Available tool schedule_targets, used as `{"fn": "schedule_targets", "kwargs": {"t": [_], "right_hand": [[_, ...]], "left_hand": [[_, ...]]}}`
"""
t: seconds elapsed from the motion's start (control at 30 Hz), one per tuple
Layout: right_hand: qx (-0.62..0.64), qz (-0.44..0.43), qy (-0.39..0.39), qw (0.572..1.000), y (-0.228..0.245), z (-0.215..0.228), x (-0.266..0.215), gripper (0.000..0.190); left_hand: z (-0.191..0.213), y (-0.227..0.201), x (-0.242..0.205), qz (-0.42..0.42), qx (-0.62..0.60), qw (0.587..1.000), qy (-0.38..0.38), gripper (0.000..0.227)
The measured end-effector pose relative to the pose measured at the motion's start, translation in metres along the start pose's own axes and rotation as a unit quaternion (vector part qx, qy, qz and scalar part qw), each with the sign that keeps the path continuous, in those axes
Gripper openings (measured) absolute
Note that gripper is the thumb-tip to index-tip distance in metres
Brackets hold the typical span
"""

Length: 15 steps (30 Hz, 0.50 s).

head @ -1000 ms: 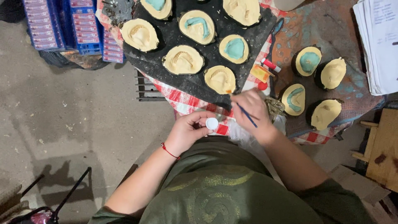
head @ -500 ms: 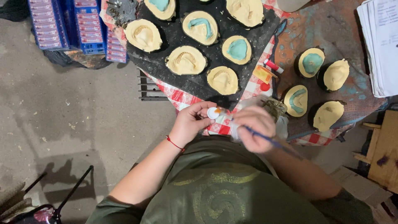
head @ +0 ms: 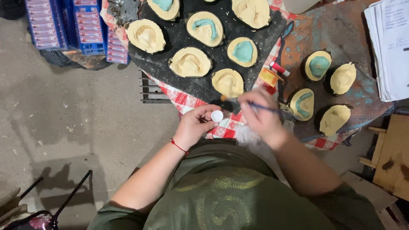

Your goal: The person pours a liquid from a white bottle into a small cap and uses a brush to apply the liquid to the interior of several yellow molds arranged on a black tray. The person moves between tables to retrieve the brush and return to the painting task.

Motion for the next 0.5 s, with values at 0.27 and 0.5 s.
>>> {"fn": "schedule_targets", "kwargs": {"t": [0.27,0.5], "right_hand": [[-0.055,0.011,0.037,0.998,-0.007,-0.012,0.043,0.006],[-0.057,0.022,0.049,0.997,0.026,-0.007,0.069,0.011]], "left_hand": [[-0.004,-0.01,-0.017,0.011,0.041,0.999,0.009,0.05],[0.0,-0.013,-0.02,0.0,0.047,0.999,0.005,0.048]]}}
Point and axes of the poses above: each hand's wrist, its own x-axis towards the middle knuckle, its own z-axis out of the back of the hand, y = z × x, the point moved 1 cm from there along x, towards the middle knuckle, and after that the axes turned 5 degrees about y, right-handed, at the moved point
